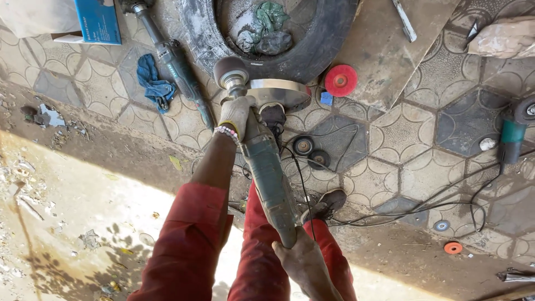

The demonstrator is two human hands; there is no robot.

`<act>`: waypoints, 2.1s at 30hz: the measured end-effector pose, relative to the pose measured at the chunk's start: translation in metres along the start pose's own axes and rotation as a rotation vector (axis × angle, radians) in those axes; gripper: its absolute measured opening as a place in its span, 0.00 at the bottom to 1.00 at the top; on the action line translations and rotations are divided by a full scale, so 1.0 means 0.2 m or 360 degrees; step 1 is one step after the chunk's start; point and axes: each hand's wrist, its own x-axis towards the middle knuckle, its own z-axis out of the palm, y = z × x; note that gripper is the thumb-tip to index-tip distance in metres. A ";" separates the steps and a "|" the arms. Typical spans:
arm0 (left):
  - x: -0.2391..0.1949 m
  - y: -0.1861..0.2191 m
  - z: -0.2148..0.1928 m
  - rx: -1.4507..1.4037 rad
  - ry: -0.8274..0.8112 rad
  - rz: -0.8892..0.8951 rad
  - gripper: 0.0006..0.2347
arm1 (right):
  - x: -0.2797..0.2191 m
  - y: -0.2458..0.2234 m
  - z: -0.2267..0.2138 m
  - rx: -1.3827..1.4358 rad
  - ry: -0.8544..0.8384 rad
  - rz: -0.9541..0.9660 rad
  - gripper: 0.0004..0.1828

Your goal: Polishing the exterior of a metal bowl using a handheld angle grinder with a polishing pad.

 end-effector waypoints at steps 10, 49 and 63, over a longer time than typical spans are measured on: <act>-0.24 -0.18 0.58 0.0471 -0.0275 -0.0236 0.15 | 0.06 0.29 -0.09 0.0205 0.0261 0.0291 0.36; -0.35 -0.08 0.35 0.0232 -0.0170 -0.0167 0.09 | 0.18 0.40 0.01 0.0050 0.0269 0.0143 0.34; 0.08 -0.63 0.93 0.0938 -0.0283 0.0070 0.33 | 0.30 0.44 -0.18 0.0648 0.0147 0.0252 0.13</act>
